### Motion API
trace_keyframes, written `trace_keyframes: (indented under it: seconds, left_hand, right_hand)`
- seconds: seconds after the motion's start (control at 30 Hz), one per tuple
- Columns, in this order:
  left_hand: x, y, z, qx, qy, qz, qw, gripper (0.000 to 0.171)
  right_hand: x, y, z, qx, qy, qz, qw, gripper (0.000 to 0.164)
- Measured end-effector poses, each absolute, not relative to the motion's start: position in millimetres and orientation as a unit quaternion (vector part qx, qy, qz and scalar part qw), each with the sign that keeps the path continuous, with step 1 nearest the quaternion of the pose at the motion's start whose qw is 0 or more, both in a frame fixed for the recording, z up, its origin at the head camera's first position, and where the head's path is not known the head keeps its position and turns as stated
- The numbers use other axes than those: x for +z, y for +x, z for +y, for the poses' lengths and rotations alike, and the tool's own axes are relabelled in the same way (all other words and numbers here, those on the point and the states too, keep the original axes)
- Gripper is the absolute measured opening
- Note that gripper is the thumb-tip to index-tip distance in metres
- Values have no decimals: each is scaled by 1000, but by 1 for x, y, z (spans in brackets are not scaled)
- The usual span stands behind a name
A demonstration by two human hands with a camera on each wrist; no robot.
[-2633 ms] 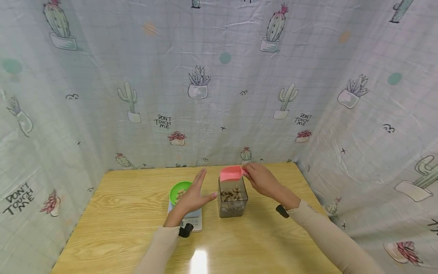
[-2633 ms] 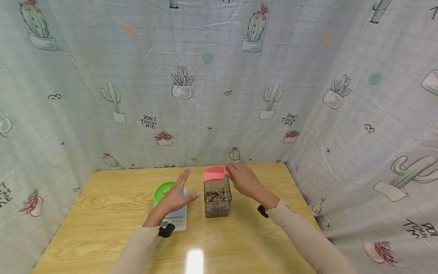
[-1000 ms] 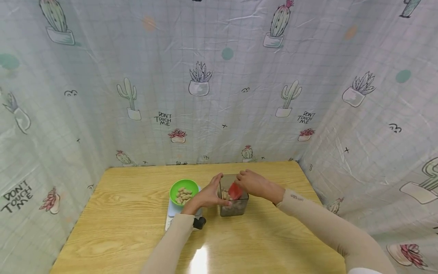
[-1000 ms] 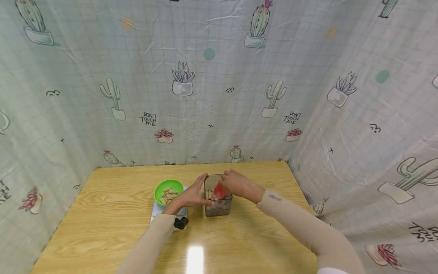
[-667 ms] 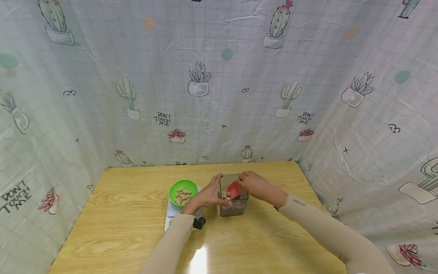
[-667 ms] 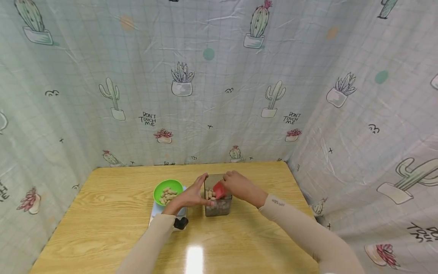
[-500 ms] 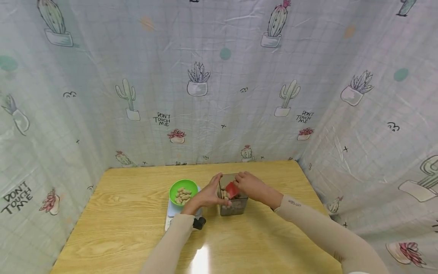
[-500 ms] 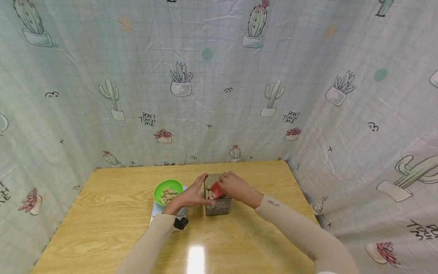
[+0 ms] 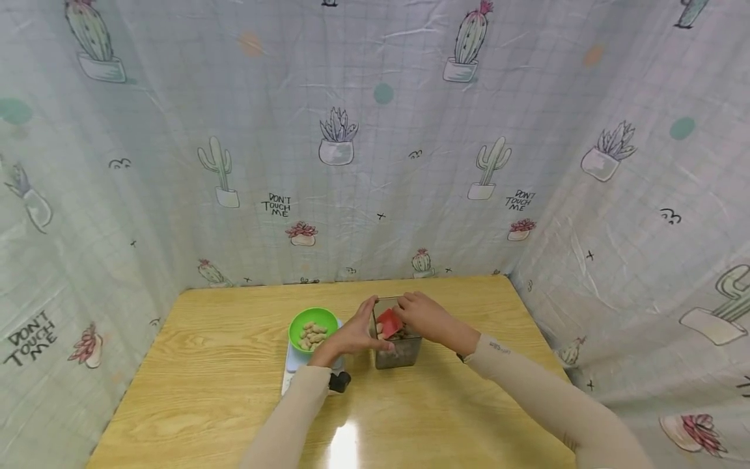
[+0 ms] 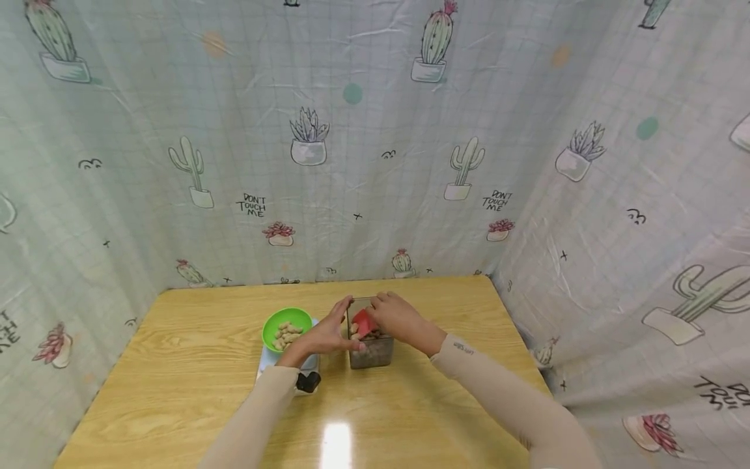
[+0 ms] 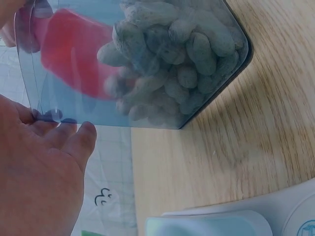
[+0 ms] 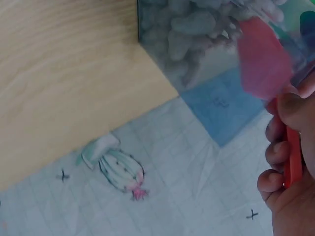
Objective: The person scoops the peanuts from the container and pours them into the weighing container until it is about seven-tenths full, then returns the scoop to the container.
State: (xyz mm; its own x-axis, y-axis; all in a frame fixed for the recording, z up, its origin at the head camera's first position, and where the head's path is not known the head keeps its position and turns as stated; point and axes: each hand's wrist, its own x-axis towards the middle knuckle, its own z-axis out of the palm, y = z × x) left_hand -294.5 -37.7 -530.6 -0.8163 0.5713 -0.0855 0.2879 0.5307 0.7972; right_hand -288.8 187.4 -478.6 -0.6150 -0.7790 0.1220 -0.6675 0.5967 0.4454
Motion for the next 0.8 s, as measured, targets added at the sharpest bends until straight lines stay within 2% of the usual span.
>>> trace_keyframes:
  seconds: [0.17, 0.33, 0.47, 0.67, 0.8]
  left_hand:
    - [-530, -295, -37, 421, 247, 854, 180, 123]
    - [-528, -297, -39, 424, 246, 852, 181, 123]
    - [-530, -298, -40, 434, 249, 847, 178, 123]
    - [-533, -296, -38, 433, 244, 848, 183, 123]
    - [-532, -295, -38, 431, 237, 851, 183, 122]
  right_hand:
    - [-476, -291, 186, -242, 373, -886, 134, 23]
    - [-476, -293, 173, -275, 404, -862, 138, 28]
    - [-476, -294, 167, -288, 431, -842, 148, 24]
    - [-488, -299, 183, -178, 449, -867, 126, 11]
    - [-493, -303, 193, -106, 454, -875, 129, 9]
